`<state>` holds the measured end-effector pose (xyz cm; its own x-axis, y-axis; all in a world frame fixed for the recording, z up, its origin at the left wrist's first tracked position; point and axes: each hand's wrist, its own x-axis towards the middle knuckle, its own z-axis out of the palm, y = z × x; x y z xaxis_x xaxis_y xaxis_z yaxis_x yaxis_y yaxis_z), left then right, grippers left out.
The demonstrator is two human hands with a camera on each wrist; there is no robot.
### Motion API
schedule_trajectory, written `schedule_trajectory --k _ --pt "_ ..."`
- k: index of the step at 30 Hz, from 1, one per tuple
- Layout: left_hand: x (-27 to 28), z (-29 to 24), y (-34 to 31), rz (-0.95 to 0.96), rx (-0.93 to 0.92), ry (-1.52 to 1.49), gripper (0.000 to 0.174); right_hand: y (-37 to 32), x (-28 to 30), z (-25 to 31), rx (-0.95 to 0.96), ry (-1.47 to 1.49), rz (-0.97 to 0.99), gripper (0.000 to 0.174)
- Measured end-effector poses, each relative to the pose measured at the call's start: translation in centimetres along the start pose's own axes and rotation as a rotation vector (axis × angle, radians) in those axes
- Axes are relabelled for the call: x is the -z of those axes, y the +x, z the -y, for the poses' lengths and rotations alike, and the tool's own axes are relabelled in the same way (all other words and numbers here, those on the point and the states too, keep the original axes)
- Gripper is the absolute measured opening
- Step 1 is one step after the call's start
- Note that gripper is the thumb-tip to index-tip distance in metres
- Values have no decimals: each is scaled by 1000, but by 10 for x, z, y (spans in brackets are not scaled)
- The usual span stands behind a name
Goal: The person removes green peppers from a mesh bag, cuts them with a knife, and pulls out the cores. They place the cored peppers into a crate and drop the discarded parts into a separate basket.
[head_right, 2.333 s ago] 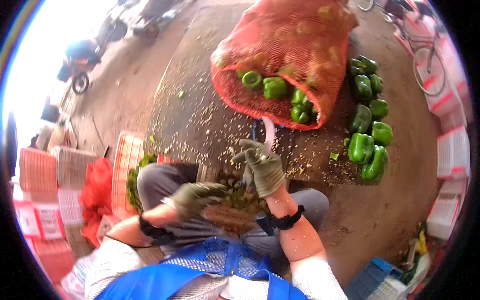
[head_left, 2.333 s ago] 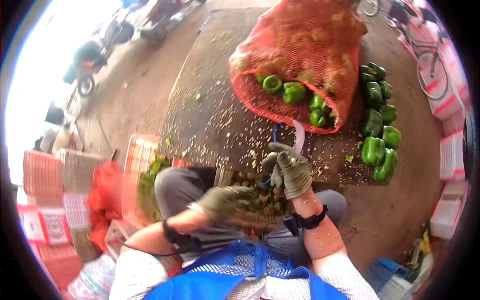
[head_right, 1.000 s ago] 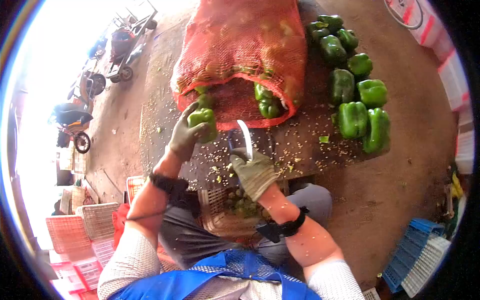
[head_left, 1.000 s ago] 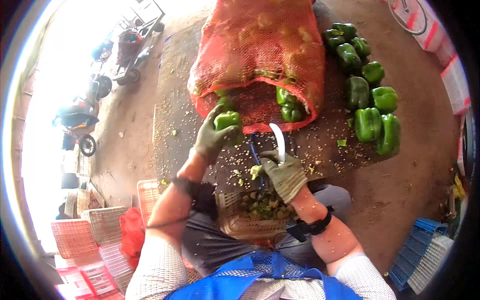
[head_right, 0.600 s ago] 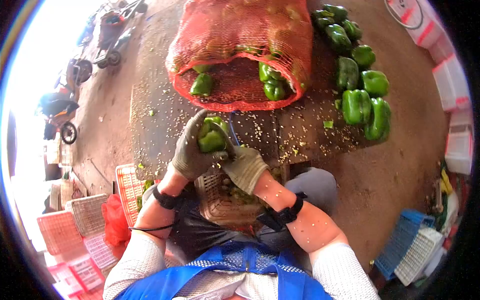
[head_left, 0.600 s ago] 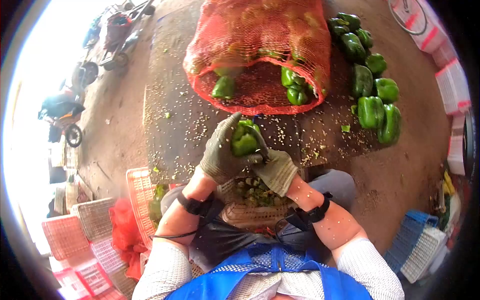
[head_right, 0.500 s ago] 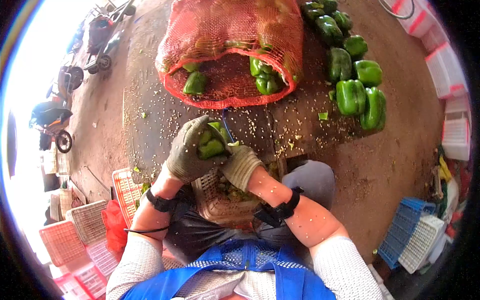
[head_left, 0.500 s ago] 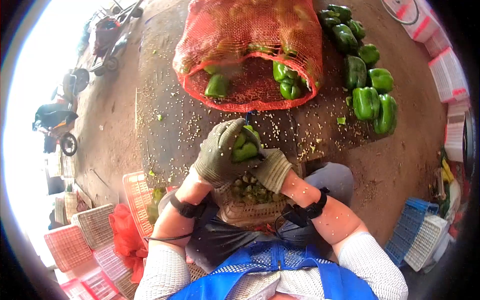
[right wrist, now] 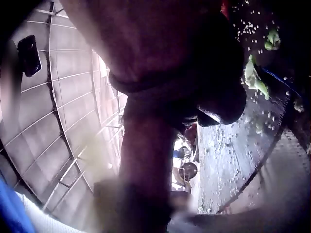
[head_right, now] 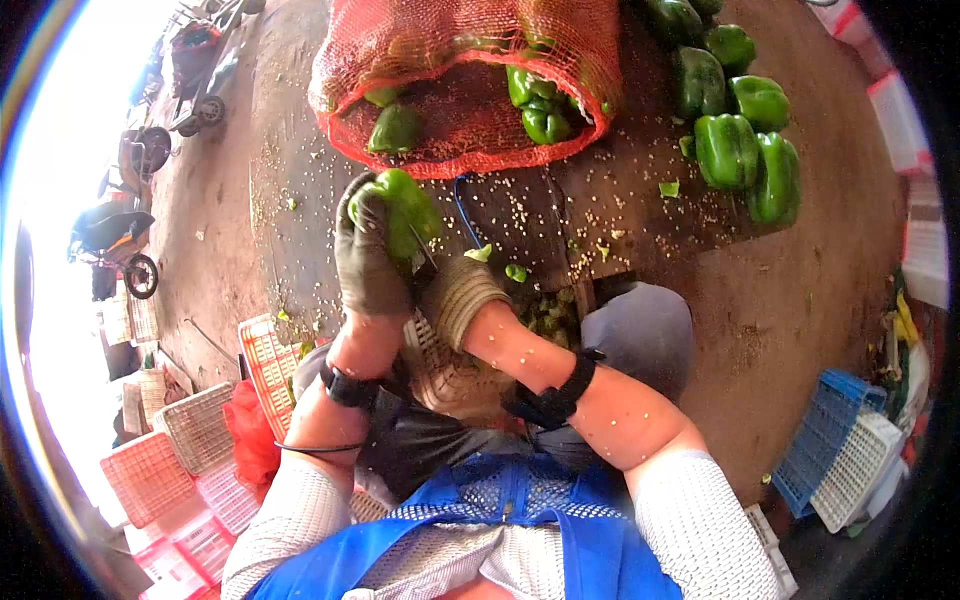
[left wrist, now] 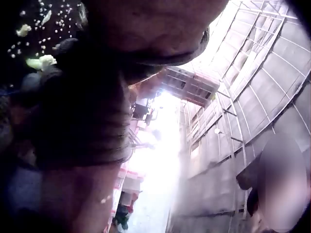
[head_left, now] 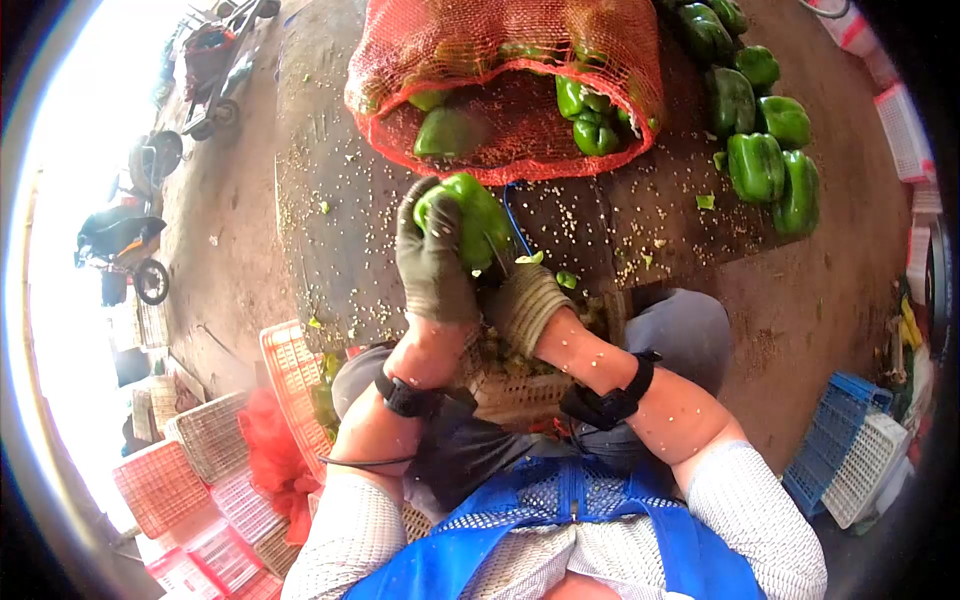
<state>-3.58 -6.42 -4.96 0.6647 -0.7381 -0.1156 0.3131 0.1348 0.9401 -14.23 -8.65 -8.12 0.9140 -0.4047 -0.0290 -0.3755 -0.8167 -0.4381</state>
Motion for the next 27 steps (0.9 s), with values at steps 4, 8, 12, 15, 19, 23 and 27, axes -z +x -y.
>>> schedule_trajectory --k 4,8,12,15,19,23,27 --pt "11 10 15 -101 249 -201 42 1 -12 -3 4 34 106 24" --pt "25 2 30 -144 469 -426 49 -7 -44 -7 -353 532 102 19" --pt "51 -16 51 -21 611 -537 58 -13 -33 3 -430 907 97 15" --pt "60 -15 45 84 720 -582 58 -15 15 -3 -431 859 -111 27" --pt "57 -19 26 269 862 -567 63 -12 39 -15 -425 1094 -276 61" --pt "45 -27 15 405 1024 -488 81 -13 37 -15 -282 1047 -271 82" --pt "32 -30 7 367 999 -425 86 -13 56 -7 -226 963 -335 90"
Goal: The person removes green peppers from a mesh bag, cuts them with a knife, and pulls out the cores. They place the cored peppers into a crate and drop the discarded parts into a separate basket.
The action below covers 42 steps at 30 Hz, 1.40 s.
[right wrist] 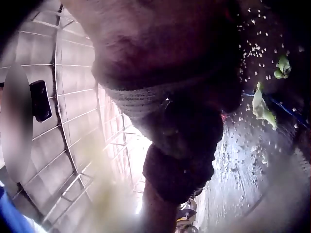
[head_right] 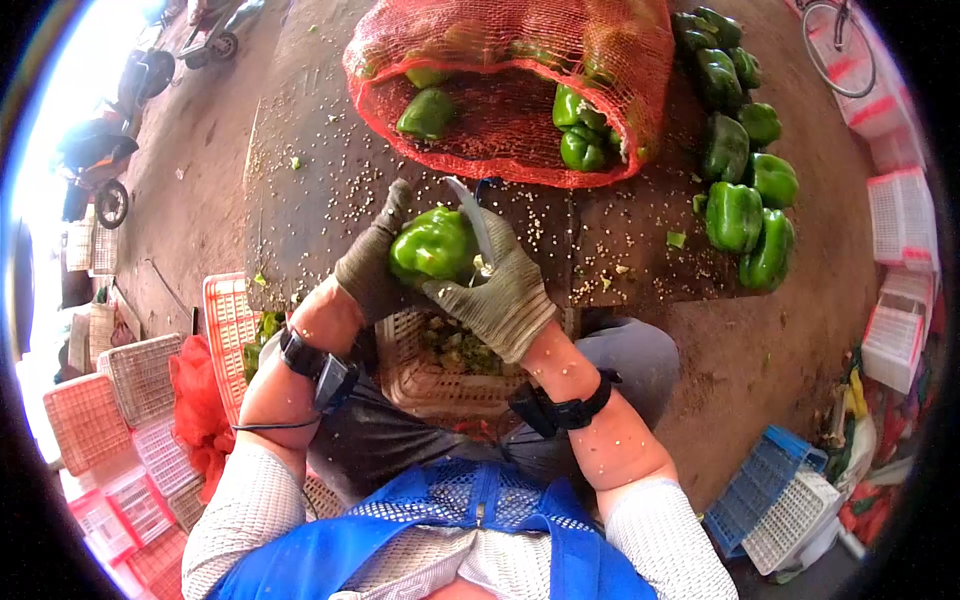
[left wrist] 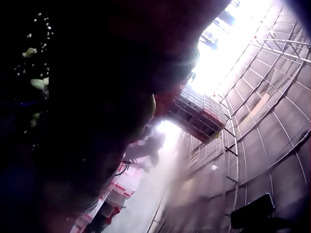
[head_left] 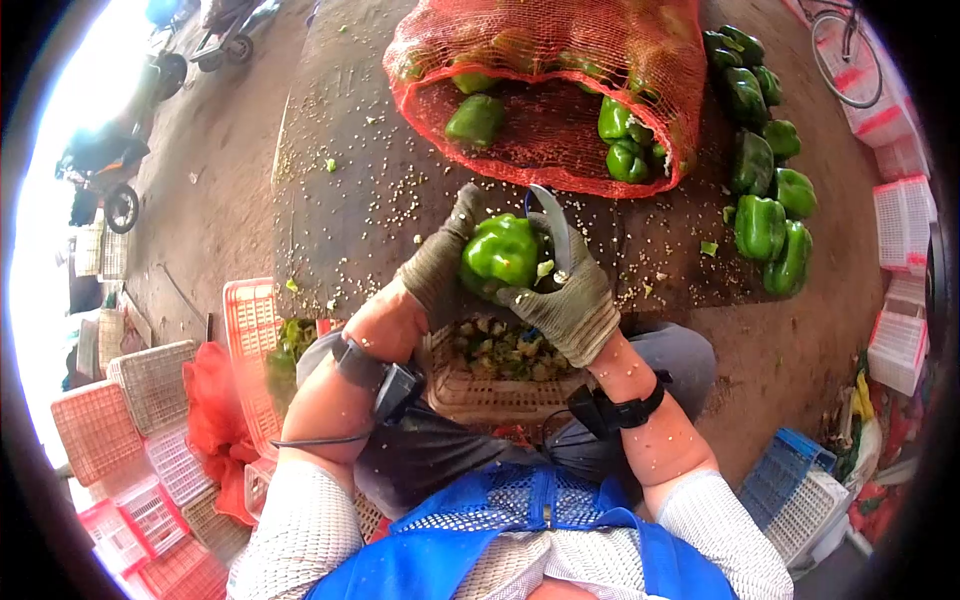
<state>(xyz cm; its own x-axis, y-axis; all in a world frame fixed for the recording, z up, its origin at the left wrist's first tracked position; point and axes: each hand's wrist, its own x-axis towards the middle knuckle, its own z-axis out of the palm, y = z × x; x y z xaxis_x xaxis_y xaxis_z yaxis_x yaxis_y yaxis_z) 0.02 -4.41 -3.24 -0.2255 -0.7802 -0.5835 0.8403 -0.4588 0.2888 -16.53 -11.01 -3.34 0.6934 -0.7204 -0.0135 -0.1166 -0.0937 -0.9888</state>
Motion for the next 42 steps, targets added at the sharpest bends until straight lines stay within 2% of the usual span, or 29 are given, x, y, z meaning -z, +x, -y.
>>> schedule_trajectory --k 1,2,3,5,7,9,10,11,13,16,17,20,21,24,26,28,29,30,31,32,34,35,36,38,39,40,42 --pt "-7 3 -2 -51 -28 68 85 0 0 -1 9 -98 2 97" --pt "-12 5 -4 -102 -54 138 85 2 2 -1 -7 -18 19 99" --pt "1 9 0 -23 -164 453 87 4 6 0 -24 63 31 101" --pt "6 23 5 -172 -550 776 85 4 10 3 -78 212 60 107" --pt "2 34 3 -187 -844 961 78 5 9 -11 -29 306 78 108" --pt "1 40 3 -229 -1118 1171 72 4 5 -9 78 401 31 98" --pt "3 40 4 -237 -1243 1292 67 5 3 -14 69 349 21 94" --pt "5 40 7 -261 -1199 1202 64 8 0 -18 60 297 12 90" --pt "8 44 14 -313 -1099 1024 58 10 -8 -19 -28 316 -68 70" --pt "-3 44 22 -338 -989 740 54 13 -16 -35 -1 245 -158 60" --pt "-2 44 27 -345 -971 688 54 14 -14 -25 -70 241 -146 55" --pt "5 46 35 -388 -852 414 54 12 -18 -28 -149 208 -139 58" --pt "1 47 40 -385 -879 342 43 13 -17 -26 -214 180 -132 56" --pt "6 43 42 -364 -746 169 45 12 -24 -32 -233 15 -167 57" --pt "24 38 56 -289 -604 -46 50 7 -29 -37 -43 -31 -266 56" --pt "13 36 52 -223 -500 -175 52 7 -29 -34 122 -48 -327 59" --pt "-3 34 42 -243 -460 -148 53 11 -21 -13 214 0 -280 68" --pt "-14 31 36 -258 -426 -118 55 9 -21 -8 128 26 -239 70" --pt "4 28 46 -317 -402 -167 58 6 -21 -3 41 48 -199 72" --pt "5 25 46 -323 -349 -132 60 4 -21 -6 32 63 -172 71" --pt "20 22 43 243 -109 -303 59 3 -17 -10 -2 97 -118 70" --pt "27 19 48 171 -83 -255 58 3 -17 -10 -46 145 -74 68" --pt "30 20 52 188 -113 -343 58 3 -16 -9 -92 200 -35 67" --pt "31 9 41 -100 -198 -198 58 0 -9 -6 -206 360 19 64" --pt "28 5 37 -94 -291 -243 60 -2 -2 -2 -270 480 28 63" --pt "48 0 38 92 -351 -247 65 -3 6 2 -310 603 32 62" --pt "55 -13 22 275 -434 -182 70 -5 19 9 -337 847 71 60"
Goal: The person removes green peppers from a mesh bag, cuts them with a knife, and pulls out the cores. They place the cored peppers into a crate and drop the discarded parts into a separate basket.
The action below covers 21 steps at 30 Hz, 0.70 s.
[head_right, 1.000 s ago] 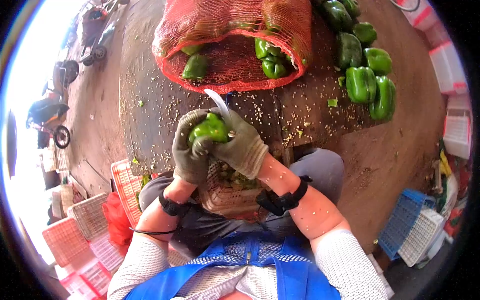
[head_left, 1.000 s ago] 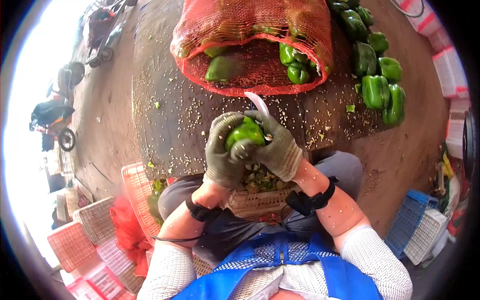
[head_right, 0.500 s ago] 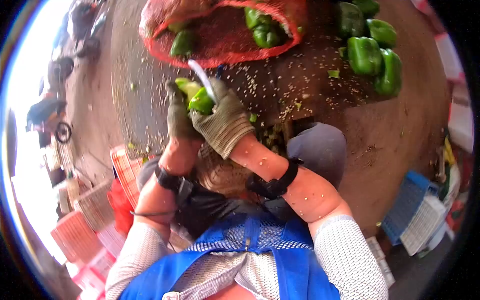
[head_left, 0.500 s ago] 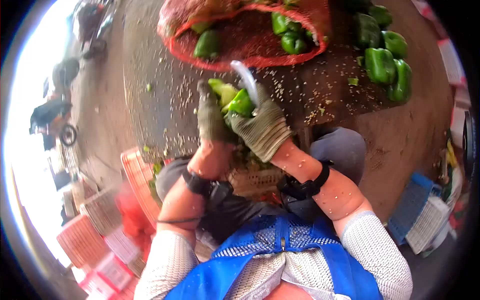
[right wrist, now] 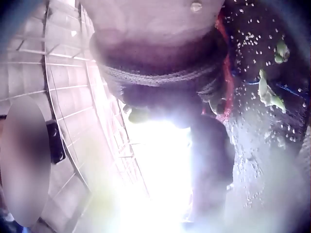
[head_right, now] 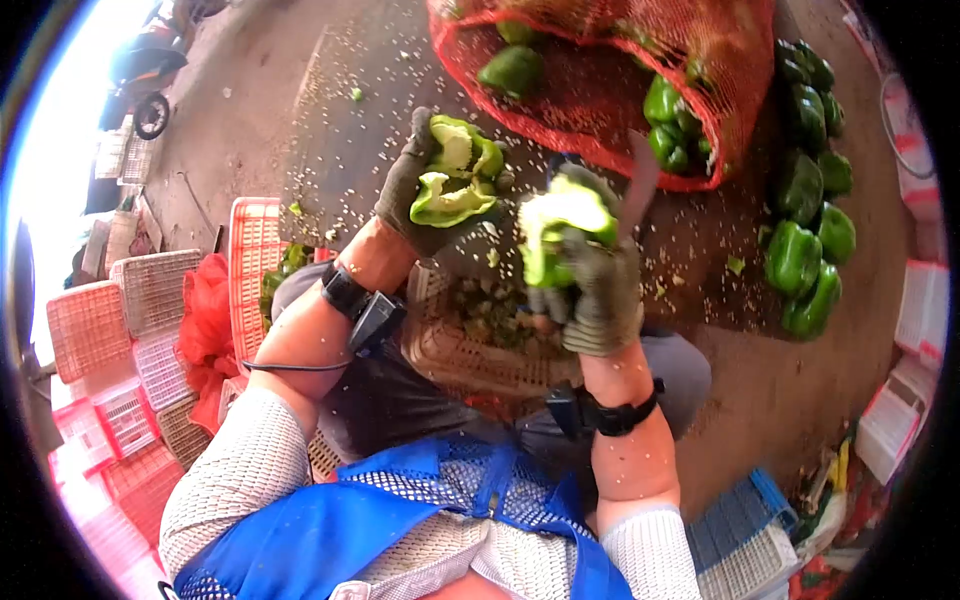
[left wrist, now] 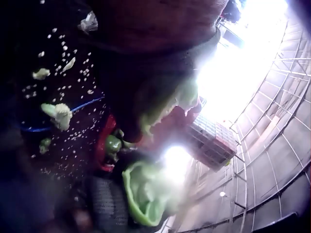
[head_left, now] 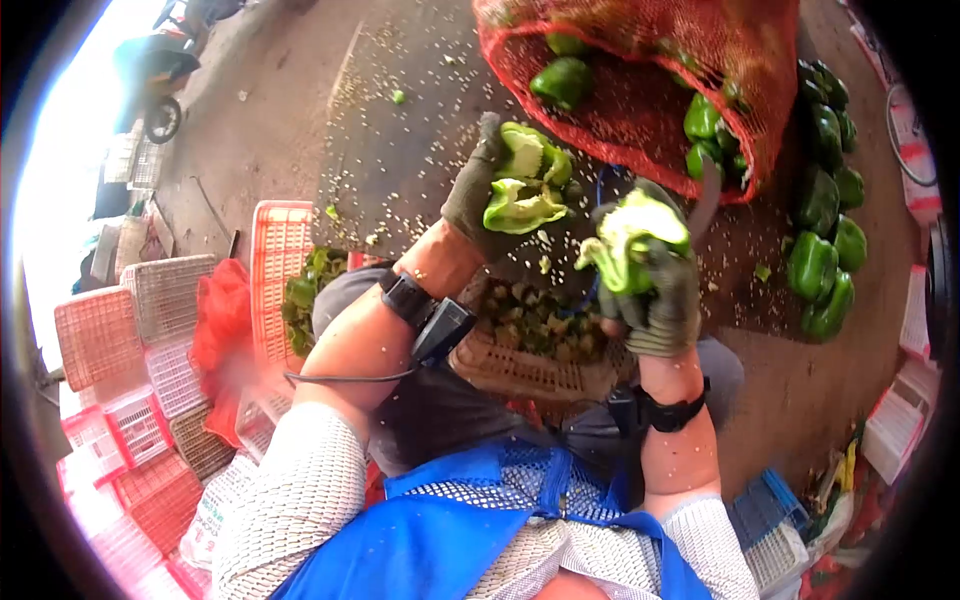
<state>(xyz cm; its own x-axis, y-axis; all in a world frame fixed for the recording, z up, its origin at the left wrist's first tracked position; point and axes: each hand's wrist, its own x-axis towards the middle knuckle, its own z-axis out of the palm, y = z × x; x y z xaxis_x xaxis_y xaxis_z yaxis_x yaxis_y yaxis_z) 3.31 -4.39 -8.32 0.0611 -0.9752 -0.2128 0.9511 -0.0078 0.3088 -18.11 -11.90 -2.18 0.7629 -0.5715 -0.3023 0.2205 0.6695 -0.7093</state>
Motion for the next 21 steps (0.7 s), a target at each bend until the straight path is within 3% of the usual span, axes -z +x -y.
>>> schedule_trajectory --k 1,4,5,10,12,14,16,17,18,19,20,21 --pt "1 -8 -7 49 -43 28 76 1 2 -2 39 14 -30 61" --pt "-22 -23 -28 -153 -111 -37 80 1 1 -4 60 38 -70 62" --pt "-21 -30 -35 -128 -131 -19 82 1 2 -7 56 26 -57 60" --pt "-21 -71 -77 -185 -310 236 79 5 -1 -12 13 -25 -98 52" --pt "-12 -104 -117 -176 -384 366 72 4 1 -14 39 -58 -153 55" --pt "-6 -133 -170 -240 -488 391 68 -2 5 -7 35 -16 -48 58" --pt "0 -155 -228 -393 -588 422 61 -6 -1 -6 62 49 -54 58" --pt "6 -160 -258 -560 -630 533 59 -8 2 -6 2 47 -10 58" --pt "17 -174 -288 -722 -484 655 50 -13 8 -2 -31 32 12 57" --pt "34 -177 -305 -1015 -486 1061 46 -16 7 0 -52 28 41 56" --pt "66 -200 -329 -1160 -63 1549 56 -17 5 3 -55 19 58 54" --pt "79 -190 -344 -1422 -4 2310 73 -15 5 3 -49 2 71 53"
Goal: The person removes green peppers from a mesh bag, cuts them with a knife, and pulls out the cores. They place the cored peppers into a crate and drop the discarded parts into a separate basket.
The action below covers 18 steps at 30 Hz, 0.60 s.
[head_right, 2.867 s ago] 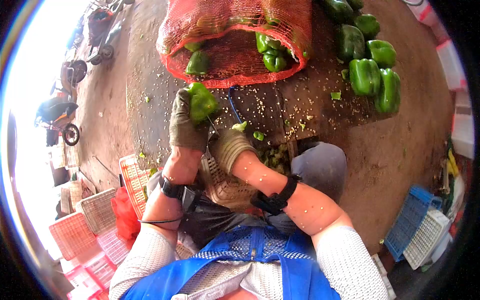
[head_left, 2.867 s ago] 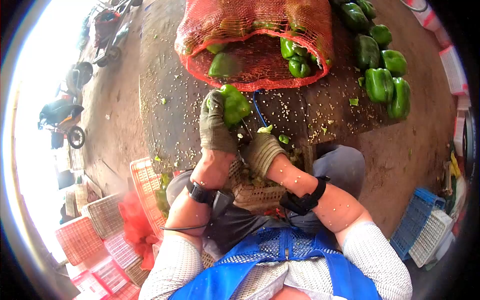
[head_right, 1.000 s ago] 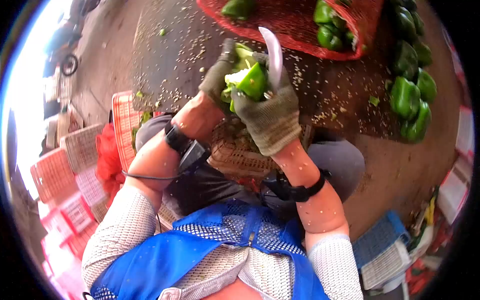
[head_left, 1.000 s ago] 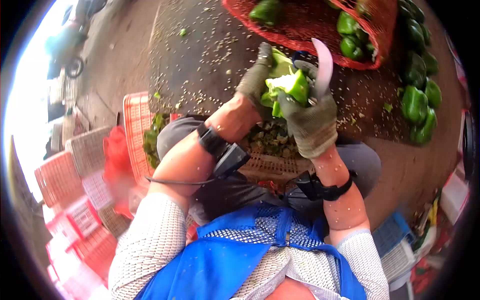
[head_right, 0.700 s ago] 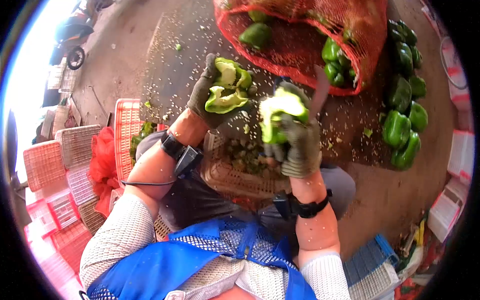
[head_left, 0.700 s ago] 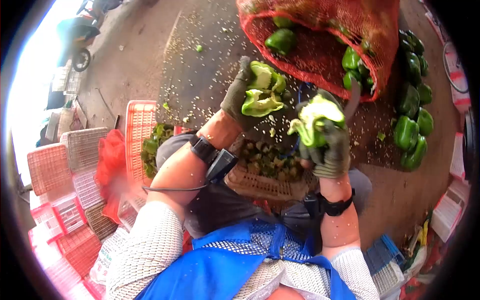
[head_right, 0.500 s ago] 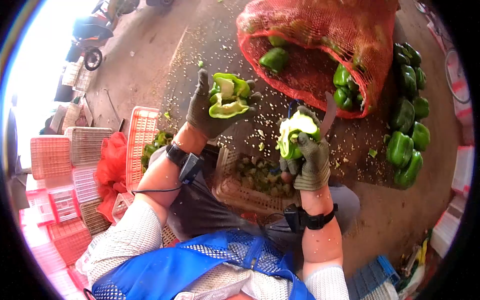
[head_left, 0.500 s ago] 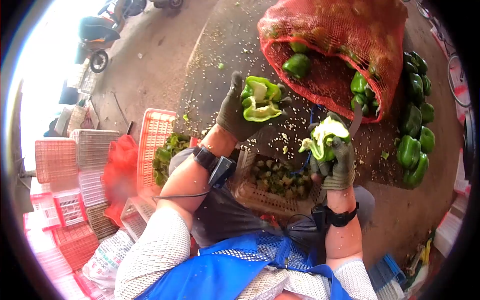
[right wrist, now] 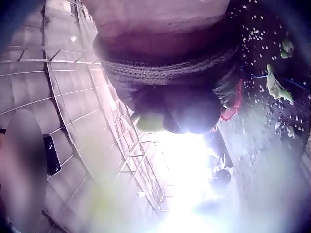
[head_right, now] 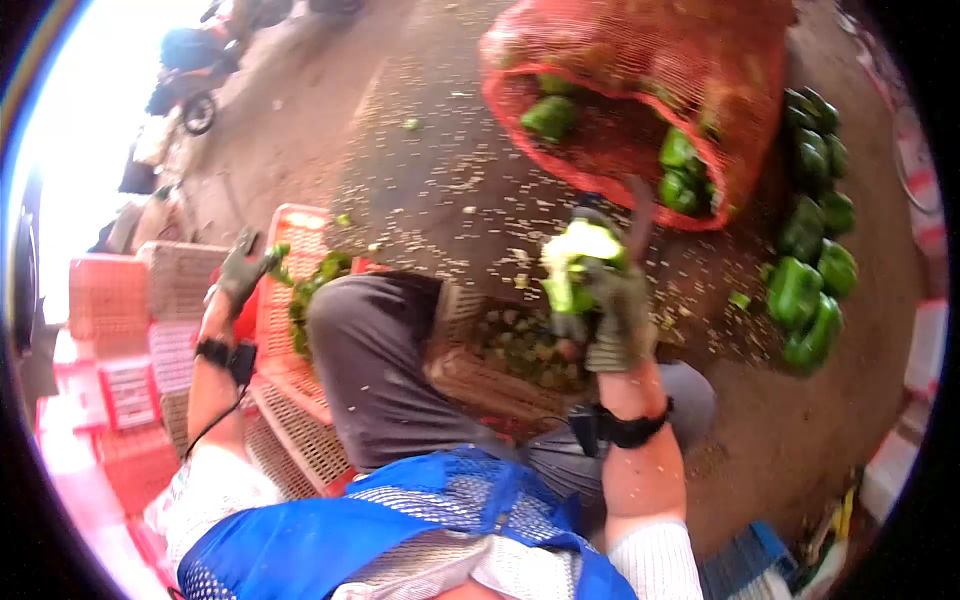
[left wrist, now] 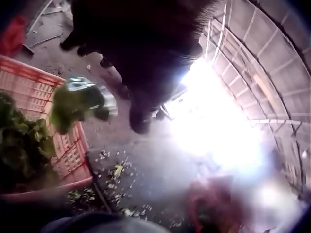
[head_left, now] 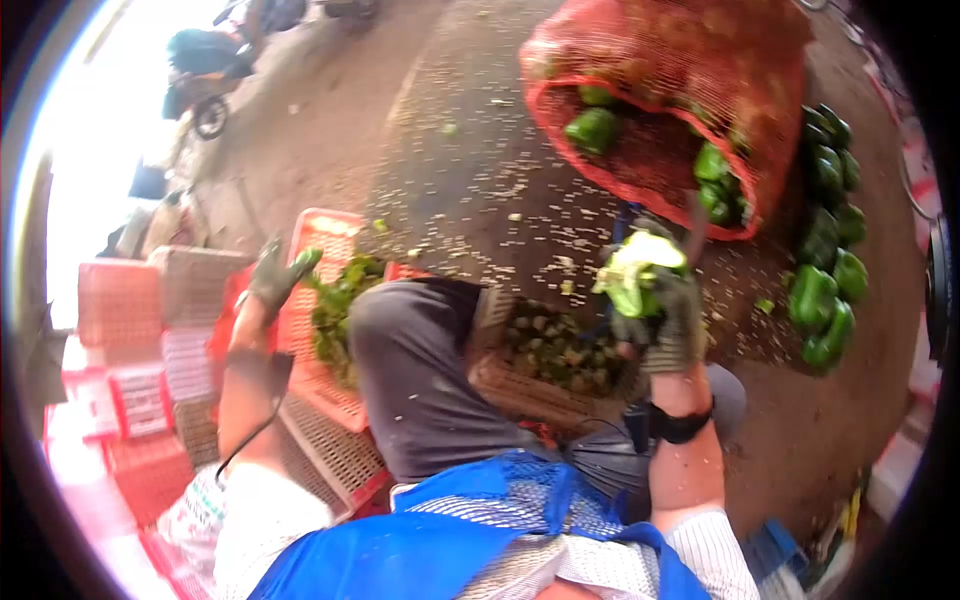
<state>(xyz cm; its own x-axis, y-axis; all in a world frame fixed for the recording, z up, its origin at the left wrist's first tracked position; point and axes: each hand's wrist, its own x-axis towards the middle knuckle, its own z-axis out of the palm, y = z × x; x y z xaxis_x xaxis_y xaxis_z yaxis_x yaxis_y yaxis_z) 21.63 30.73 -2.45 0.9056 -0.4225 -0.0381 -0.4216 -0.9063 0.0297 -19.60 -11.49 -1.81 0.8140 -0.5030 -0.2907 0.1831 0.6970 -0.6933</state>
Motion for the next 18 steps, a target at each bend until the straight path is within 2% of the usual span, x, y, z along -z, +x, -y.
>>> schedule_trajectory --k 1,3,5,7,9,11,12,13,15,17,18 --pt "24 -44 -18 102 13 -216 76 4 0 -2 19 -19 17 52" --pt "33 -114 -33 349 27 -963 72 17 12 -17 68 -36 58 52" --pt "40 -199 -54 503 -84 -1152 67 27 19 -29 116 -63 86 52" --pt "39 -270 -74 736 -354 -1303 68 27 16 -31 60 -68 70 51" --pt "36 -327 -85 976 -467 -1289 64 26 12 -29 37 -102 77 52" --pt "28 -366 -88 907 -700 -1069 64 25 11 -30 57 -186 6 54" --pt "11 -372 -84 723 -923 -867 65 23 11 -29 50 -136 15 54" --pt "5 -379 -80 754 -943 -847 67 18 9 -26 46 -84 23 53" --pt "-4 -384 -72 687 -1030 -720 70 16 18 -22 22 -255 -13 52" --pt "-21 -381 -68 710 -1048 -730 72 19 22 -32 104 -331 -17 49" --pt "-27 -378 -67 638 -1095 -738 68 20 24 -36 121 -352 -16 48"
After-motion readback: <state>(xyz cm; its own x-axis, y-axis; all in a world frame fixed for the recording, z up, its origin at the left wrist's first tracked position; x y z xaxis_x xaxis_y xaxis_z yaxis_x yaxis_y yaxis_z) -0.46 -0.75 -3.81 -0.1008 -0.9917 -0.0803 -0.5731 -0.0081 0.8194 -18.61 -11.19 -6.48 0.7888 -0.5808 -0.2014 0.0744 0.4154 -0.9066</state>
